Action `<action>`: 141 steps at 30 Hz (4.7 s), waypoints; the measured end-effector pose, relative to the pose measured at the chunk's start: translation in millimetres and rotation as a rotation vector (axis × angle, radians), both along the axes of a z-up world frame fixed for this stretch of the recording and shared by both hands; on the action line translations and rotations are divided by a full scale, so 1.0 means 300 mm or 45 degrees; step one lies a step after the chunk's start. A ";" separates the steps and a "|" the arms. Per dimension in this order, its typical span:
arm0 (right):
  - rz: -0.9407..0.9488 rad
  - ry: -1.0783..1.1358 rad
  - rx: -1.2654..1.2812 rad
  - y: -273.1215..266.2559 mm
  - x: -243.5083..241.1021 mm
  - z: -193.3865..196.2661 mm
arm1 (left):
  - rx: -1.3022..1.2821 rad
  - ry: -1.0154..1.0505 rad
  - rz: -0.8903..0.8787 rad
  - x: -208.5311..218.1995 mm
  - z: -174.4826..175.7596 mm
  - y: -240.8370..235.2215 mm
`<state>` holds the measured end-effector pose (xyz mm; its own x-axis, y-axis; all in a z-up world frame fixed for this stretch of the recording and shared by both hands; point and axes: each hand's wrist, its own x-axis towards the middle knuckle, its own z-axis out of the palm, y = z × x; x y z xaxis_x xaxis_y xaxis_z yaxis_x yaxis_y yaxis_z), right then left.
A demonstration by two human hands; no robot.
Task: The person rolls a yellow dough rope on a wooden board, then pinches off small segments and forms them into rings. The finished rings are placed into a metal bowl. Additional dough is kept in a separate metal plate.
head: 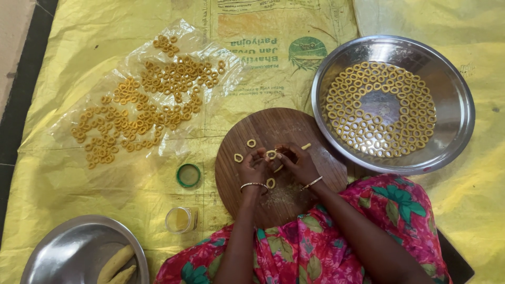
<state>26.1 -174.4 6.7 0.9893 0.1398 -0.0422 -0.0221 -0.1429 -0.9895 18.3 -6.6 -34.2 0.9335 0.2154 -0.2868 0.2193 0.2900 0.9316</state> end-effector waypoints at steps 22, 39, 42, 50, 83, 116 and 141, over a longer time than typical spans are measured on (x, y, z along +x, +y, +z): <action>-0.018 0.101 0.262 -0.015 0.011 -0.038 | -0.090 -0.033 -0.148 -0.013 0.026 0.001; -0.013 0.122 0.258 -0.023 0.018 -0.040 | -0.118 -0.011 -0.158 -0.003 -0.007 0.005; 0.007 0.122 0.279 -0.021 0.016 -0.025 | -0.112 -0.010 -0.152 -0.003 -0.003 0.010; 0.045 0.153 0.371 -0.013 0.007 -0.016 | -0.065 -0.025 -0.100 -0.001 -0.010 0.015; 0.035 0.213 0.258 -0.014 0.014 -0.048 | -0.125 -0.010 -0.121 0.001 -0.007 0.015; 0.020 -0.763 -1.106 -0.096 -0.028 0.079 | 0.278 -0.111 0.148 0.004 0.021 0.066; -0.010 -0.592 -0.869 -0.003 0.118 0.014 | 0.805 -0.149 0.184 -0.027 0.127 0.035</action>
<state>61.4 -175.2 10.7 0.9277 0.2247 0.2983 0.3646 -0.7176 -0.5934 10.2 3.8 3.7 0.8999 0.4344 0.0381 0.1059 -0.3024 0.9473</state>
